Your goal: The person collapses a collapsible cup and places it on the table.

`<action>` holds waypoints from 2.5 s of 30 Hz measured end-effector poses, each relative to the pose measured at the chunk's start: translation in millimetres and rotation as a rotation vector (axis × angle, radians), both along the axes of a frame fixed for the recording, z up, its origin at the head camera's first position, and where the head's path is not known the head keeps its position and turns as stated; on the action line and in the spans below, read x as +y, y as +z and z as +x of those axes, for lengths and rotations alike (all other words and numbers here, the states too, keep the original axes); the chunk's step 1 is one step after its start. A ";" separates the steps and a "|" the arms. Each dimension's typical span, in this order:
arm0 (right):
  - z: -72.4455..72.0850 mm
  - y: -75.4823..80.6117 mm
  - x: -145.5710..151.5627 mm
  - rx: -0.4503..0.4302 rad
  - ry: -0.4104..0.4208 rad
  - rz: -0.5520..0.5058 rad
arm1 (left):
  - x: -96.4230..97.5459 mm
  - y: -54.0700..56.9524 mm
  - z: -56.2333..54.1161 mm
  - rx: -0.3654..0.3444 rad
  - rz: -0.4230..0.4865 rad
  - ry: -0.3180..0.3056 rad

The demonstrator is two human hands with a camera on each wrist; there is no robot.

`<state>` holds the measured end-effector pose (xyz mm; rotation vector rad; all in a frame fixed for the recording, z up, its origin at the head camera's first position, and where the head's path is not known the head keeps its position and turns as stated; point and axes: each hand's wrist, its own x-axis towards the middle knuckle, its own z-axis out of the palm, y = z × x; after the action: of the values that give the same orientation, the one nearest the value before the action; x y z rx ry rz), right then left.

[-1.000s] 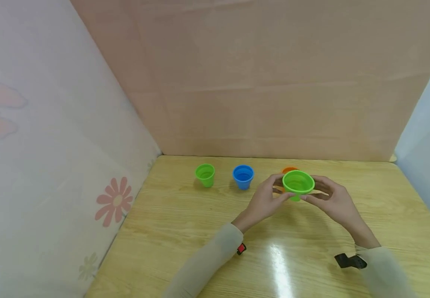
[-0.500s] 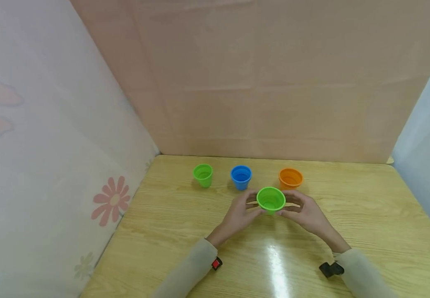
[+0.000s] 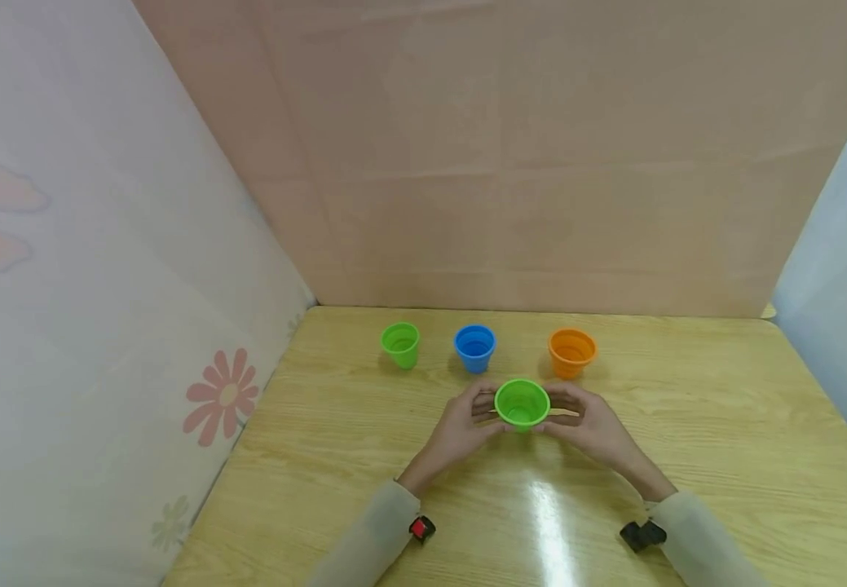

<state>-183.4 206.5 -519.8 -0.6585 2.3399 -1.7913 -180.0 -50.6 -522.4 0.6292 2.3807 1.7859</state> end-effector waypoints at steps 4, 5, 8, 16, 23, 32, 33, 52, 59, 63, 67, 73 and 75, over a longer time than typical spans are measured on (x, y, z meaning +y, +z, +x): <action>0.5 -1.7 -1.2 -0.013 0.003 -0.001 | -2.9 0.5 1.6 -0.018 0.006 -0.015; 0.4 -1.6 -1.3 -0.011 0.004 -0.003 | -3.3 1.2 1.9 -0.028 0.009 -0.014; 0.0 -0.7 -1.8 -0.005 0.001 -0.005 | -3.8 3.5 2.4 -0.049 0.019 -0.003; 2.1 4.6 -1.3 -0.004 -0.006 0.001 | -5.7 8.0 4.1 -0.079 0.025 0.004; 2.6 6.0 0.4 0.012 -0.007 0.043 | -7.4 4.8 4.2 -0.113 0.022 0.045; 4.7 10.3 0.3 -0.011 0.007 0.042 | -8.0 5.6 4.7 -0.154 0.009 0.065; 4.8 10.6 -0.3 -0.010 0.009 0.040 | -8.3 5.8 4.7 -0.164 0.004 0.073; 8.3 5.7 -4.0 -0.069 -0.032 0.053 | -7.9 6.1 6.3 -0.267 0.013 0.111; 10.0 2.2 -5.4 -0.081 -0.035 0.010 | -12.1 3.9 6.6 -0.275 0.025 0.082; 10.0 -1.2 -6.6 -0.129 -0.045 -0.013 | -17.4 1.6 7.3 -0.233 -0.003 0.094; 10.8 -3.0 -6.5 -0.178 -0.066 -0.001 | -22.5 -0.3 7.2 -0.176 -0.050 0.116; 12.1 -2.4 -6.5 -0.248 -0.108 0.028 | -25.7 1.0 4.8 -0.151 -0.032 0.093; 13.3 -2.5 -6.1 -0.298 -0.120 0.039 | -26.0 1.3 5.2 -0.159 -0.024 0.077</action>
<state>-170.1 200.3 -522.3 -0.2287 2.2452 -1.7451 -174.8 -76.7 -521.1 0.3819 2.3451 1.7610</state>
